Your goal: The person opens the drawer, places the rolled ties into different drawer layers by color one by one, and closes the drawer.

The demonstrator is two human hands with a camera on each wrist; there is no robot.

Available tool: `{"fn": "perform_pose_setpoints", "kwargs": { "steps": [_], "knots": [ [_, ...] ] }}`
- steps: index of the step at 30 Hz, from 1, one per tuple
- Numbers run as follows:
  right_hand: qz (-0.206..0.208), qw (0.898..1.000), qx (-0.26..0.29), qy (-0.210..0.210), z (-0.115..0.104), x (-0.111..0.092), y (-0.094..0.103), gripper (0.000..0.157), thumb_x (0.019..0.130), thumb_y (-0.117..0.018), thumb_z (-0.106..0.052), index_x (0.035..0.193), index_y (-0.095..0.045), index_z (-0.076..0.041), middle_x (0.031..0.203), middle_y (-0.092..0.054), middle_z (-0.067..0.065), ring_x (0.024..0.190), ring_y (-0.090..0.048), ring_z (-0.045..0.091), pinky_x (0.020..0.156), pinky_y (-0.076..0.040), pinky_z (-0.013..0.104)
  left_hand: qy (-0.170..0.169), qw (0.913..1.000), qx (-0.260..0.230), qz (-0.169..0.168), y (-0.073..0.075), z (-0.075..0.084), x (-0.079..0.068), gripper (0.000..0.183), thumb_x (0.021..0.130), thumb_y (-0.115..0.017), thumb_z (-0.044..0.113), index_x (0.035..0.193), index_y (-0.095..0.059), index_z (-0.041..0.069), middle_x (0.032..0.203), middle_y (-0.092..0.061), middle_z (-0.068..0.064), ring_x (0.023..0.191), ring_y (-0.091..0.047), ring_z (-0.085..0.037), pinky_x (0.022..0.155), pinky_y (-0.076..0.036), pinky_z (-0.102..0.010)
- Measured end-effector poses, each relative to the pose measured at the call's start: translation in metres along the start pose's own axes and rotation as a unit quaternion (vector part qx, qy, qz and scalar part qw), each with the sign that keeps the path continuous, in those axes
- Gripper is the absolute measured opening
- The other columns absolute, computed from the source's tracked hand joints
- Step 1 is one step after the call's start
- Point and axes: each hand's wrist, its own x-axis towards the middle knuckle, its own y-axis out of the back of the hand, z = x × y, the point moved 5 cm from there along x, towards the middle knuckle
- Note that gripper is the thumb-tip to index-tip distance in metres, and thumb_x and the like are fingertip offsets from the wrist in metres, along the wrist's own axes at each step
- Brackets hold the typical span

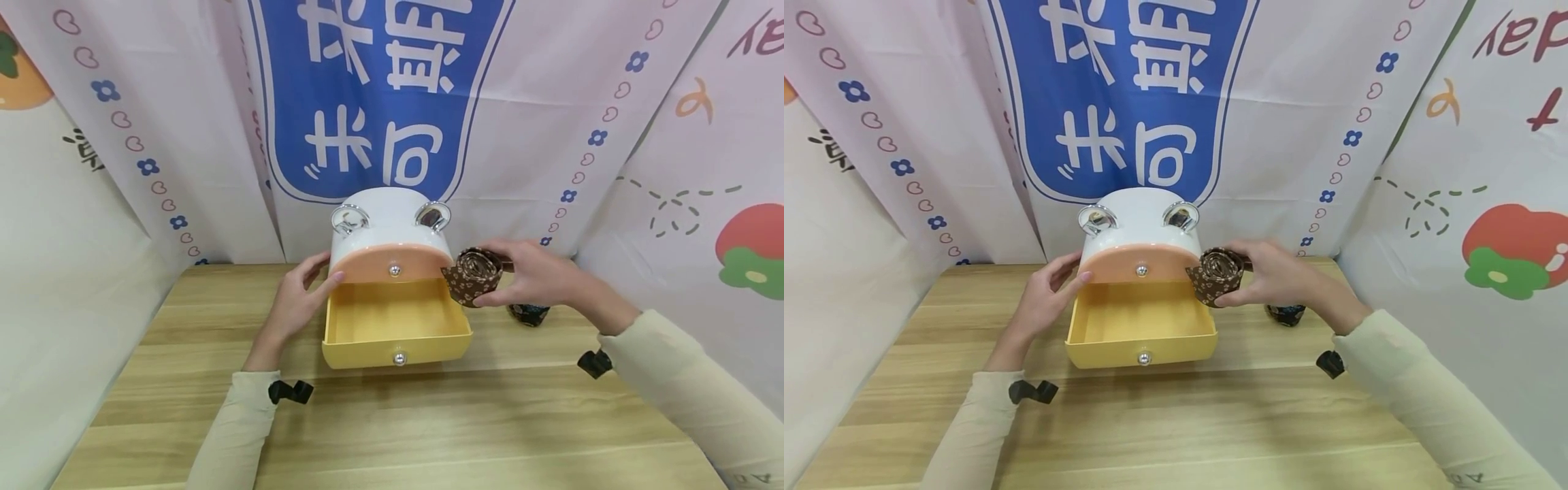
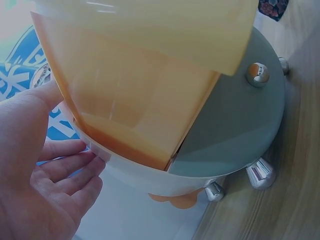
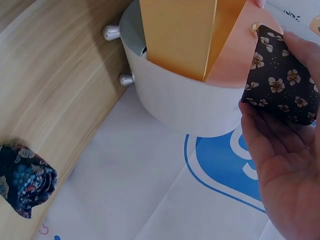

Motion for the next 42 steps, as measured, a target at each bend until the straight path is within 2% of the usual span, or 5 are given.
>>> {"fn": "perform_pose_setpoints", "kwargs": {
  "steps": [11,20,26,35,42],
  "knots": [
    [-0.016,0.998,0.049,0.035,-0.021,0.018,-0.018,0.086,0.078,-0.094,-0.042,0.148,-0.057,-0.007,0.130,-0.073,0.001,0.119,-0.070,0.020,0.107,-0.062,0.043,-0.001,1.0000,-0.002,0.000,-0.001,0.000,0.000,0.069,0.101,-0.070,0.049,0.157,-0.050,0.015,0.164,-0.049,-0.009,0.154,-0.044,-0.032,0.132,-0.035,-0.052],
    [-0.027,0.997,0.061,0.042,-0.031,0.027,-0.026,0.086,0.078,-0.094,-0.039,0.148,-0.056,-0.006,0.126,-0.074,0.001,0.113,-0.071,0.017,0.101,-0.064,0.037,0.002,1.0000,0.000,0.001,-0.001,-0.001,0.000,0.069,0.101,-0.070,0.050,0.157,-0.050,0.016,0.164,-0.049,-0.009,0.154,-0.044,-0.032,0.132,-0.036,-0.052],
    [-0.037,0.996,0.065,0.042,-0.036,0.030,-0.034,0.089,0.079,-0.093,-0.040,0.152,-0.053,-0.007,0.129,-0.073,0.003,0.112,-0.071,0.018,0.097,-0.065,0.033,-0.001,1.0000,0.001,0.003,-0.001,-0.001,0.000,0.069,0.101,-0.070,0.049,0.157,-0.050,0.015,0.164,-0.049,-0.010,0.154,-0.044,-0.033,0.132,-0.036,-0.052],
    [-0.042,0.995,0.068,0.064,-0.039,0.038,-0.051,0.080,0.080,-0.092,-0.042,0.147,-0.058,-0.013,0.125,-0.074,0.001,0.109,-0.071,0.017,0.095,-0.065,0.033,0.001,1.0000,0.000,0.003,-0.001,0.001,-0.001,0.070,0.101,-0.070,0.049,0.157,-0.049,0.014,0.164,-0.048,-0.011,0.154,-0.044,-0.033,0.132,-0.035,-0.052],
    [-0.042,0.996,0.052,0.060,-0.037,0.044,-0.066,0.083,0.079,-0.091,-0.047,0.148,-0.057,-0.016,0.129,-0.071,0.001,0.113,-0.070,0.017,0.101,-0.063,0.035,-0.003,1.0000,-0.001,0.003,-0.001,0.001,-0.002,0.069,0.101,-0.070,0.048,0.157,-0.050,0.013,0.163,-0.049,-0.011,0.154,-0.044,-0.033,0.132,-0.035,-0.052]
  ]
}}
